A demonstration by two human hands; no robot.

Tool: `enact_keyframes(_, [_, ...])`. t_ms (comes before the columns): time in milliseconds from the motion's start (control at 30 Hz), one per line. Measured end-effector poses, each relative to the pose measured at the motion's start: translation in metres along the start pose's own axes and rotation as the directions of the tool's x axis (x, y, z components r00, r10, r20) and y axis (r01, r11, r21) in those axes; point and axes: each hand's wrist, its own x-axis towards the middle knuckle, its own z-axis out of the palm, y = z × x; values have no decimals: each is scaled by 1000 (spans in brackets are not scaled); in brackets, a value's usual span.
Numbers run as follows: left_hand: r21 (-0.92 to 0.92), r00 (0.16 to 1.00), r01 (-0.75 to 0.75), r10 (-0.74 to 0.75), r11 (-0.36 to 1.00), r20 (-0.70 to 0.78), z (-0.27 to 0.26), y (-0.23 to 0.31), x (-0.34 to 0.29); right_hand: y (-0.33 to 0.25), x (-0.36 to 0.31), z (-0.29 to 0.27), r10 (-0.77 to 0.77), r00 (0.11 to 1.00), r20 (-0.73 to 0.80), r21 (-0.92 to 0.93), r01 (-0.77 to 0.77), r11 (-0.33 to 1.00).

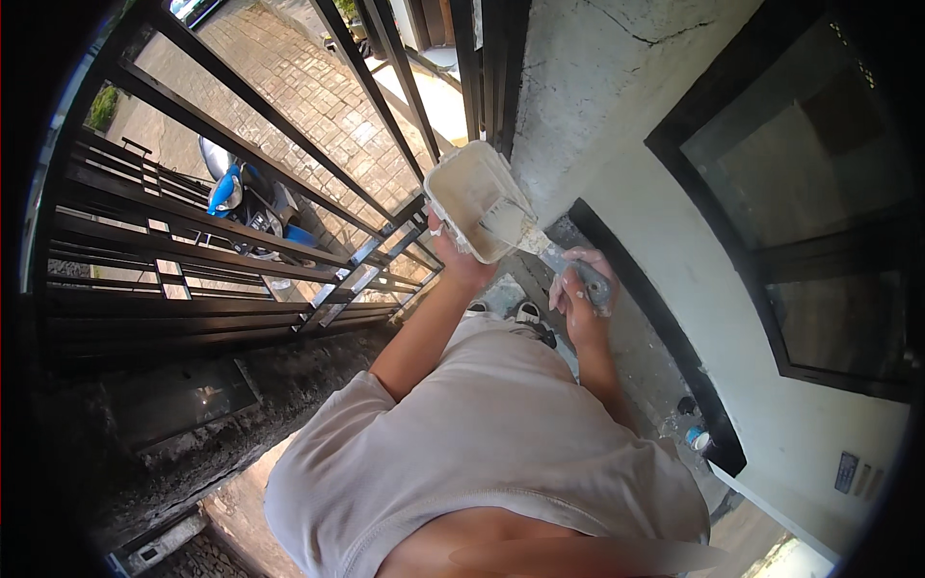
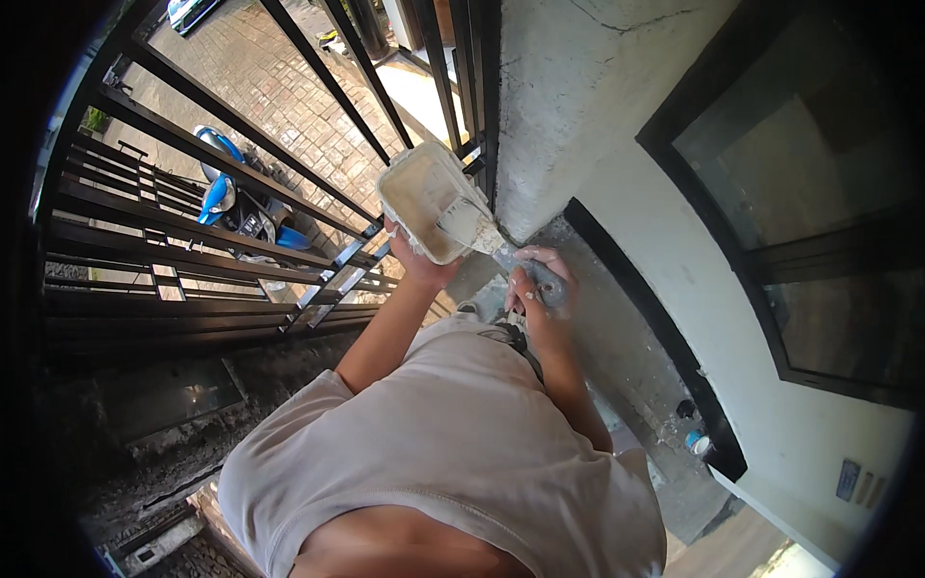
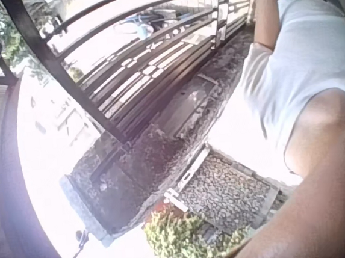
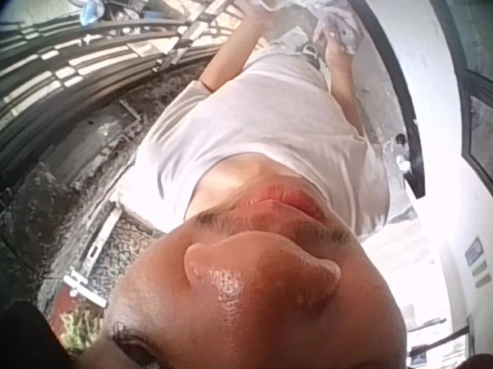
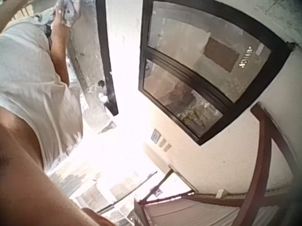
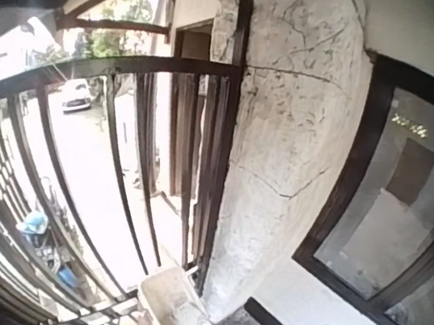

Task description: The person applies putty from a small container to a damaged exterior wall post using a putty knife.

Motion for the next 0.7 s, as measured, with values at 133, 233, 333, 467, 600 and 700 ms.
enact_keyframes(133, [12,998,-32,33,999,-60,-9,2,-1,-2,0,8,9,1000,9,-19,-9,1000])
enact_keyframes(233, [12,992,-95,96,995,-81,-15,7,-2,-7,-3,11,-140,990,36,61,137,989])
enact_keyframes(333, [157,975,-215,220,964,-16,-24,13,-7,-16,-7,11,-108,991,77,-87,115,990])
enact_keyframes(467, [225,980,-198,192,954,49,-42,25,-14,-31,-5,15,-65,992,110,-68,73,995])
enact_keyframes(600, [287,967,-208,153,935,203,-52,36,-15,-49,8,23,-72,989,132,-183,95,978])
enact_keyframes(700, [339,959,-207,121,918,256,-45,42,-16,-59,22,33,-113,977,183,-276,161,948])
